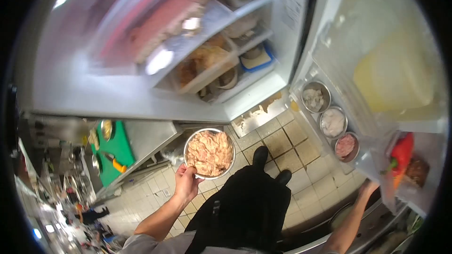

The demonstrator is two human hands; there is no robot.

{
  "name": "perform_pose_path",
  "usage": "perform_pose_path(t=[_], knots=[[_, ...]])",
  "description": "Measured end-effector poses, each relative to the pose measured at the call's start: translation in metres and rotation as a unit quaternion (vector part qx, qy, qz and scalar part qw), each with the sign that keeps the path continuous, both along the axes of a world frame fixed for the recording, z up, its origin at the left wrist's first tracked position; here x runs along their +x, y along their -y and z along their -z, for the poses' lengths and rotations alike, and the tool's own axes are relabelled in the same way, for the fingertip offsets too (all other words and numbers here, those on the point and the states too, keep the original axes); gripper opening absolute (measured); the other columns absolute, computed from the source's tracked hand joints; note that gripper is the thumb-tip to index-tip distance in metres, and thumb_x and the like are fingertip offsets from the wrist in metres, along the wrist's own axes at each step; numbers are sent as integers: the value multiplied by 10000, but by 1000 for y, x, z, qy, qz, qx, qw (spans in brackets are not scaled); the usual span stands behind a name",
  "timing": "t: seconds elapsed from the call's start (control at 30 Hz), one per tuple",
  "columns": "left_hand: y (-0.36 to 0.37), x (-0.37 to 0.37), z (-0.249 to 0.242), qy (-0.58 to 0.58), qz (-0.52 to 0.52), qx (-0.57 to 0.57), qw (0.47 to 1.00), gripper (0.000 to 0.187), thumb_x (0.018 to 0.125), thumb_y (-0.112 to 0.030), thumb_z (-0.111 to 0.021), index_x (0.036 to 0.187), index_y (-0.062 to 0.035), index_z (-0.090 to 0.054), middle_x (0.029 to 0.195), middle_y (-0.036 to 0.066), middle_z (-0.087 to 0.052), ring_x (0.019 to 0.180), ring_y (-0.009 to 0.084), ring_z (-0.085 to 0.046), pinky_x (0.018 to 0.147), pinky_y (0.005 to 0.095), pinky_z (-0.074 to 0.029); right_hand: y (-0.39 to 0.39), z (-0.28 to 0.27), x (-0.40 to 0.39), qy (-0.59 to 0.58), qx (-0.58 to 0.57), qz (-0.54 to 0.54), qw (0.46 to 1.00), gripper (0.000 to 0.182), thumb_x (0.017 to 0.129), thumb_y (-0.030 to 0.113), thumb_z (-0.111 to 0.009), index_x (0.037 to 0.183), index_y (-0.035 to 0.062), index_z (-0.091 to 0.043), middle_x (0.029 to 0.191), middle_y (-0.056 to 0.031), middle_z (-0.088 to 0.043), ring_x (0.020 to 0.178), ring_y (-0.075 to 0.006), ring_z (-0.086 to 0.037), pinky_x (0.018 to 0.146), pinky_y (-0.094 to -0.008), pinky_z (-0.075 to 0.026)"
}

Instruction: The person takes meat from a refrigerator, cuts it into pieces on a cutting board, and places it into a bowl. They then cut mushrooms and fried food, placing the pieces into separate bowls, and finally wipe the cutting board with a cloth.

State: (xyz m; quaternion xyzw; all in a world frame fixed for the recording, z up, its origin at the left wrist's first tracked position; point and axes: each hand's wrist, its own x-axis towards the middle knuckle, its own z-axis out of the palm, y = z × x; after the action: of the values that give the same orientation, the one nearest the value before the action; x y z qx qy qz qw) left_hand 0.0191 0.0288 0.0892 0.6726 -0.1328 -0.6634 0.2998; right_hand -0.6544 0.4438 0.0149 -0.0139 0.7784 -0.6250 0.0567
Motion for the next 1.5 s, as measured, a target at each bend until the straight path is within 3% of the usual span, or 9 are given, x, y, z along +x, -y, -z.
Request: perform_pose_path(t=[0.23, 0.27, 0.3, 0.4, 0.67, 0.87, 1.0, 1.33, 1.5], knots=[[-89, 61, -122, 14, -117, -55, 992, 142, 901, 55, -578, 936, -81, -562, 985, 94, -691, 869, 223, -729, 699, 450, -676, 51, -104, 131, 146, 117, -80, 979, 597, 1118, 337, -500, 1558, -31, -334, 1567, -220, -458, 1454, -322, -469, 1115, -448, -483], [-103, 71, -141, 23, -148, -74, 986, 142, 901, 55, -578, 936, -81, -562, 985, 94, -691, 869, 223, -729, 699, 450, -676, 49, -98, 154, 133, 124, -54, 982, 453, 1101, 295, -558, 1435, -4, -497, 1368, -194, -632, 1266, -287, -628, 1006, -411, -541], [-118, 79, -163, 40, -165, -86, 982, 138, 906, 50, -579, 938, -82, -560, 971, 84, -684, 873, 214, -726, 704, 439, -675, 32, -87, 159, 230, 114, -94, 962, 542, 1108, 356, -538, 1573, 118, -394, 1601, -82, -454, 1387, -330, -534, 1106, -458, -442], [-159, 83, -208, 65, -274, -88, 955, 164, 913, 0, -629, 865, -127, -536, 859, 3, -623, 774, 128, -668, 610, 350, -626, 9, -23, 145, 341, 104, -143, 923, 504, 1067, 325, -630, 1499, 121, -471, 1518, -74, -530, 1259, -308, -611, 959, -416, -532], [-383, 138, -226, 82, -500, -157, 848, 141, 917, 25, -609, 879, -87, -532, 899, 47, -647, 789, 181, -704, 643, 402, -665, 100, 48, 175, 306, 214, -693, 617, 395, 986, 329, -757, 1313, 137, -644, 1160, -15, -698, 976, -194, -678, 769, -330, -564], [-484, 171, -255, 109, -589, -137, 789, 104, 914, -14, -638, 898, -85, -565, 926, 59, -661, 863, 209, -714, 680, 447, -655, 188, -19, 224, 236, 211, -636, 704, 392, 1009, 354, -716, 1333, 143, -654, 1205, 11, -697, 960, -166, -678, 786, -310, -549], [-536, 222, -212, 98, -662, -153, 728, 83, 916, 0, -609, 913, -69, -563, 955, 98, -674, 878, 243, -730, 718, 467, -663, 201, -89, 366, 296, 140, -634, 700, 311, 1028, 343, -692, 1280, 162, -669, 1103, 14, -724, 911, -141, -690, 783, -296, -556], [-587, 436, -194, 61, -750, -165, 638, 169, 906, 20, -607, 870, -114, -510, 903, 73, -657, 832, 226, -705, 725, 463, -625, 219, -117, 728, 318, 263, -815, 406, 273, 1077, 244, -612, 1242, 26, -621, 1066, -114, -725, 975, -217, -710, 850, -338, -573], [-616, 532, -226, 64, -764, -156, 623, 185, 909, 32, -597, 869, -121, -501, 903, 66, -656, 840, 223, -702, 744, 475, -629, 256, -166, 912, 190, 213, -865, 412, 194, 1077, 259, -628, 1099, 71, -673, 893, -31, -685, 761, -125, -650, 715, -274, -560]])
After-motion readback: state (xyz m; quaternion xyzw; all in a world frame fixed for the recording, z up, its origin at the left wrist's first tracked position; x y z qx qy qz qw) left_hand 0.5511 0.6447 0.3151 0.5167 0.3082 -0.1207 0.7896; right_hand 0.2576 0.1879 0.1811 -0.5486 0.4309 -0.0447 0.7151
